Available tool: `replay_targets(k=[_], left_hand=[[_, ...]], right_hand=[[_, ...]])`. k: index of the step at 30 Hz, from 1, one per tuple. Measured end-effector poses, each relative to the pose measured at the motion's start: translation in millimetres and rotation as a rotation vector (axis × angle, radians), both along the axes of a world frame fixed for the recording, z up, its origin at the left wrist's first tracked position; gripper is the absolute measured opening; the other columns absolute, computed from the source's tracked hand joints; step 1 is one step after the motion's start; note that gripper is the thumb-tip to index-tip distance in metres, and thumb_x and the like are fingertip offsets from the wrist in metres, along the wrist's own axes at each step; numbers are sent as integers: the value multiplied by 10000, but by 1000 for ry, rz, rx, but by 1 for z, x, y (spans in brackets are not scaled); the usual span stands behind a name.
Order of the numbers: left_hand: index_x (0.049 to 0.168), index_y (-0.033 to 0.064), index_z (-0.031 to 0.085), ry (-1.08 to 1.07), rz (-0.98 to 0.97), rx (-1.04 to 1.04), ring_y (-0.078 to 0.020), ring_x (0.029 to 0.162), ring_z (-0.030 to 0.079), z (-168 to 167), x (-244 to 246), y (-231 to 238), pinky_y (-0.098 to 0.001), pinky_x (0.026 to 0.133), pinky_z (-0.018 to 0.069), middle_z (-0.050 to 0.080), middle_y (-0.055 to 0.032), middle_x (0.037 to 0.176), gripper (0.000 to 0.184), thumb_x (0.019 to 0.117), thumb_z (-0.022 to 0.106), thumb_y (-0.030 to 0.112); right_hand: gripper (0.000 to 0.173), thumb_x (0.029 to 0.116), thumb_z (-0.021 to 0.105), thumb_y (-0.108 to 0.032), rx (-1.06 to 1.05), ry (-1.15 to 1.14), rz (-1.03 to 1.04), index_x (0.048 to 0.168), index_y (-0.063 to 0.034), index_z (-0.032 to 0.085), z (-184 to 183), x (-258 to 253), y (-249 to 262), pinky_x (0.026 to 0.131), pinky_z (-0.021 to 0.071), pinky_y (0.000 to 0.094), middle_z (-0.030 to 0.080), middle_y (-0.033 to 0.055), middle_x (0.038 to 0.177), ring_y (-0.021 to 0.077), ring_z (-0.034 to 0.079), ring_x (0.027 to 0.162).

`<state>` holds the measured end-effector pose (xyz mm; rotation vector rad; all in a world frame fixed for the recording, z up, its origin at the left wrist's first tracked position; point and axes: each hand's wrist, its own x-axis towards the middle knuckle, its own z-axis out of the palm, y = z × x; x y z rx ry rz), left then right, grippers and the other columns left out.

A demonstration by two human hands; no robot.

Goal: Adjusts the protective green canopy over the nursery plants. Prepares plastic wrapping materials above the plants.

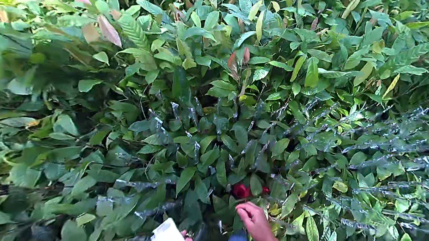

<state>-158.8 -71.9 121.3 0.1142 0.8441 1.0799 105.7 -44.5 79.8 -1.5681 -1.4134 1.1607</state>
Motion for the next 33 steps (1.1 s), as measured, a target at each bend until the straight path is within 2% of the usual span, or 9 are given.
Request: replay_targets(k=[3,8,13,18,21,24,27,30,33], left_hand=[[1302,129,521,86,-64,-35,-185,986,734,12,9,-21,-375,891,603,749,-30,1052,464,1089,129,254],[1308,12,462,313,-173,-56,-181,914,735,19,37,-31,-351,813,620,732,-94,1057,311,1109,254,130],[1333,-18,490,351,-283,20,-139,925,717,-3,54,-21,-333,853,609,718,-75,1041,292,1075,414,96],[1272,-28,550,352,-259,-3,-141,920,719,-19,75,-14,-325,851,607,726,-81,1024,255,1070,456,96],[1297,-15,544,331,-237,-11,-139,949,716,-26,85,-13,-327,872,602,724,-83,1052,339,1118,346,194],[1296,-25,544,341,-178,-22,-160,945,723,-36,94,-10,-342,864,610,726,-102,1053,324,1112,366,174],[1282,-29,524,346,-87,-44,-155,951,715,-39,100,-4,-338,874,603,713,-101,1052,286,1107,384,148],[1229,-5,497,324,70,-86,-135,868,714,-36,106,9,-309,820,611,704,-72,978,238,1112,330,117],[1266,23,474,276,230,-110,-134,791,711,-32,103,27,-305,771,626,680,-48,929,256,1121,294,133]], right_hand=[[342,1070,470,-175,-106,235,-36,1193,55,691,-3,-39,-43,940,567,381,719,175,1119,202,700,1024],[430,1081,430,-237,-231,481,69,1340,79,567,17,-76,-35,797,579,303,689,137,1098,111,674,899],[384,957,638,-134,-249,591,-40,1253,103,579,16,-76,-28,878,592,283,725,91,1021,71,701,910],[216,985,608,-72,-194,637,-159,1137,74,653,-7,-62,-33,843,605,265,747,57,950,63,715,862],[206,994,589,-72,-182,612,-181,1116,73,671,-15,-53,-31,851,602,255,744,66,998,56,711,881],[193,1005,563,-70,-127,572,-252,1056,61,695,-22,-52,-31,827,596,239,736,57,971,42,698,861],[210,1034,492,-42,-63,671,-374,1094,47,672,-29,-53,-32,865,603,264,753,42,988,69,716,910],[207,1065,510,-207,-9,943,-383,1057,-96,685,-36,-44,-37,939,593,337,767,43,1041,149,730,1004],[225,1037,558,-402,127,1099,-113,1018,-298,756,-38,-23,-44,1116,484,365,763,-83,958,96,712,1043]])
